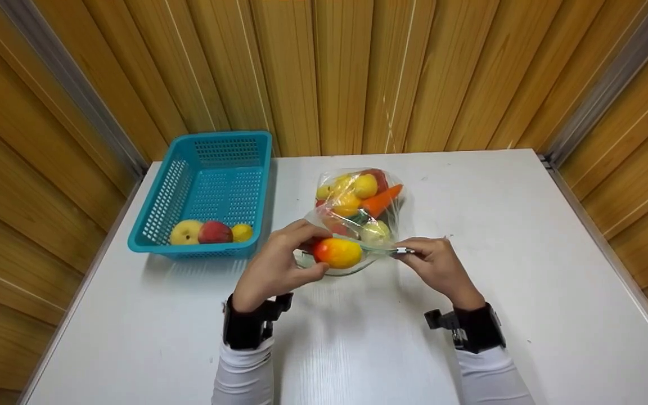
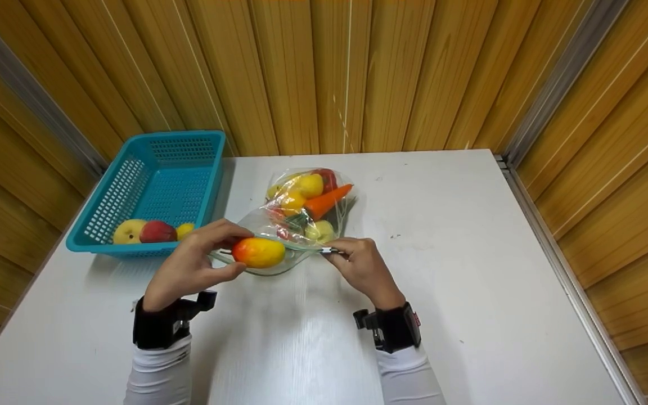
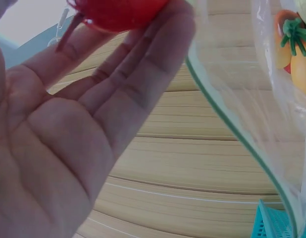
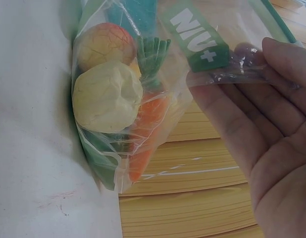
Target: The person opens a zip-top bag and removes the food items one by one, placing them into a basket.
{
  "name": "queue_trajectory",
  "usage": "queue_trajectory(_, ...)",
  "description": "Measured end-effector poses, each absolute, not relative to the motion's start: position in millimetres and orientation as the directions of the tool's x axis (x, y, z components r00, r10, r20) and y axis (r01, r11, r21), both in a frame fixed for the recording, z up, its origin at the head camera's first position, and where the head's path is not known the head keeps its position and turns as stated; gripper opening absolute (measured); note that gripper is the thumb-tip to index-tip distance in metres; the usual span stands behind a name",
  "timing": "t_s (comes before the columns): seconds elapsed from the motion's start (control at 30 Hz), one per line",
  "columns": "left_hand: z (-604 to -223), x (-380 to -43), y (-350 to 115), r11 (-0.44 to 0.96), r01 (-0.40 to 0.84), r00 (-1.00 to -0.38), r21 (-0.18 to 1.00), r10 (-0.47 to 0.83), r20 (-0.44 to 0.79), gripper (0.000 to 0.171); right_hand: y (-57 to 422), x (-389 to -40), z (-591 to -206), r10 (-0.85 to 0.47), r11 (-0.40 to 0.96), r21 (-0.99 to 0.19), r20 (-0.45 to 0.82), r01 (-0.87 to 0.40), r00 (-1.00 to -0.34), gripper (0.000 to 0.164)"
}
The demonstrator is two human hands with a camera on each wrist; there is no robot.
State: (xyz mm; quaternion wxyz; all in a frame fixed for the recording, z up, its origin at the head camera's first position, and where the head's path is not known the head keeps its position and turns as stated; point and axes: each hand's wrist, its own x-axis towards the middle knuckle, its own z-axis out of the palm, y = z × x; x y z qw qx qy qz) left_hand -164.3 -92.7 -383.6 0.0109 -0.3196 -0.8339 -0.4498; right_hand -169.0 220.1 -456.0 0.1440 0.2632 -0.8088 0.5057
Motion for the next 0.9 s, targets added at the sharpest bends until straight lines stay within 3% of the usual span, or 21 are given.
queue_trajectory(0.17,-384,-166,-97,0.356,0.576,-0.781,0.736,0.507,0.366,0.037,220,-169,-456,-0.278,0.347,-0.74,0.506,-0.577,-0.816,0.017)
queue_trajectory(0.47,-385,-168,-101,0.335,0.561,-0.813,0.757,0.393,0.429,0.038,219,-169,-455,-0.269,0.371,-0.722,0.518,-0.583,-0.812,0.017)
queue_trajectory(0.9,-389,-175,-111,0.383,0.519,-0.833,0.764,0.026,0.553,0.038,219,-168,-455,-0.269,0.341,-0.741,0.512,-0.578,-0.816,0.017)
